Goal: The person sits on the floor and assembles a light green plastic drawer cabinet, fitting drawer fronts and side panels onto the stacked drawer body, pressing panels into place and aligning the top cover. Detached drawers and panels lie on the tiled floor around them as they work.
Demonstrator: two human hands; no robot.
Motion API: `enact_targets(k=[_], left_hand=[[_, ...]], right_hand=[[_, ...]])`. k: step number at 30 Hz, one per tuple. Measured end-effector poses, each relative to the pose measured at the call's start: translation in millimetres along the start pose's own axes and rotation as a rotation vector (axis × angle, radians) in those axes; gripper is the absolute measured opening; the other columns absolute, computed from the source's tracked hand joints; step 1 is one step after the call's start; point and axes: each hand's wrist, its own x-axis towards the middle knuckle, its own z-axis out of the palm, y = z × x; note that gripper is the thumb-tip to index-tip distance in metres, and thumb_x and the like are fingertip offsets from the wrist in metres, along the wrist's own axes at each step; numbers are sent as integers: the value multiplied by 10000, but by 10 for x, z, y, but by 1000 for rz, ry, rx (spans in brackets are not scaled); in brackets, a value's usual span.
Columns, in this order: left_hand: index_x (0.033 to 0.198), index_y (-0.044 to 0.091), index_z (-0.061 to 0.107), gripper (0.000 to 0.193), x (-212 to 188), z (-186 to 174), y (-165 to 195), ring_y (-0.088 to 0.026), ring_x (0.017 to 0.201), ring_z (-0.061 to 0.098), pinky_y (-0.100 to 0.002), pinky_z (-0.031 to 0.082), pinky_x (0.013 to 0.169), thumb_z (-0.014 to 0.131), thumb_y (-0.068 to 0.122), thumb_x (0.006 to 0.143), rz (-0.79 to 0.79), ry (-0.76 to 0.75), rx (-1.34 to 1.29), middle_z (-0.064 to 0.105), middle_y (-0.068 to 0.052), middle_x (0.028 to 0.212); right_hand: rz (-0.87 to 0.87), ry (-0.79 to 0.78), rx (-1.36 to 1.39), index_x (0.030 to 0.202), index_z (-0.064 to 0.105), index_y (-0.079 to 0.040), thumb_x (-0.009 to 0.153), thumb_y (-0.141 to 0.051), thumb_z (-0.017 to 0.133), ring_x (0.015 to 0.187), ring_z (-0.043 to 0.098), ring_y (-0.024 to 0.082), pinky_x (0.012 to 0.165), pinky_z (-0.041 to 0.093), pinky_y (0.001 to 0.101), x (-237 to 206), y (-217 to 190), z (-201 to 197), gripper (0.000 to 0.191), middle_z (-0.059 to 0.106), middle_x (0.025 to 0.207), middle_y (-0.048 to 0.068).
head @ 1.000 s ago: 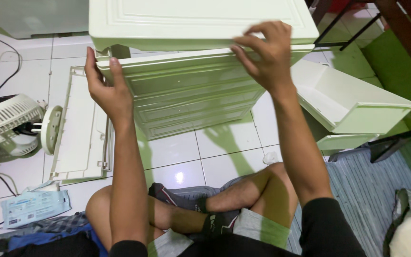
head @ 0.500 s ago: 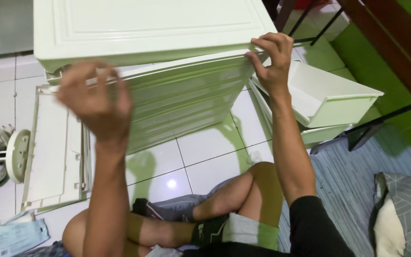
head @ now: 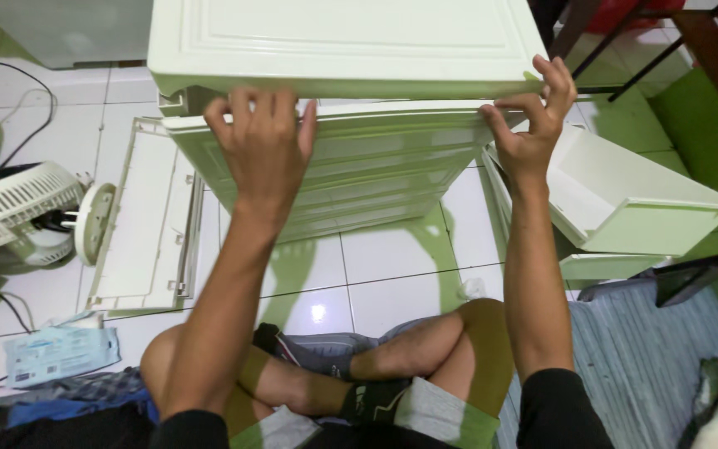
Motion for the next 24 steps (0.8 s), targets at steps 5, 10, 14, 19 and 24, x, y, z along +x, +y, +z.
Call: enact_targets(k=[5,10,14,19,24], left_hand=[[1219,192,700,380,575,-28,-295,-254,1299,584,-489,412,1044,822,235,862,484,-32,5,640,-46,1351],[1476,234,531,860,1042,-1,-284,-307,1252,601,-491,560,859,820,438,692,759,-352,160,571,-148,1457],[1607,200,396,738,1151,33,-117,-337,1011,715,-394,632,611,671,202,922,848,-589,327,573,-246,1418],[1614,153,380,719,1278,-52,-80,-319,892,756,-382,638,625,545,65,920,874,-620,365,632,-222,1332],[1532,121,469,584,1334,-195,-55,-292,891,752,-388,629,592,516,79,952,887,-617,326,681,-175,1249]], right_hand=[[71,-62,22,866,713,-85,898,-176,963,1642,224,395,1375,176,556,30,130,-18,268,385,1705,84],[51,5,141,891,683,-65,910,-138,958,1641,180,382,1369,169,544,-29,128,44,285,316,1728,104],[117,47,273,870,688,-90,871,-146,956,1640,265,365,1375,254,523,-88,109,89,274,286,1719,106],[93,64,218,933,713,-103,884,-157,975,1650,247,349,1352,259,495,-93,178,150,272,274,1731,100],[141,196,274,1240,548,-148,876,-286,984,1602,269,315,1331,321,457,-130,175,352,584,247,1729,97]])
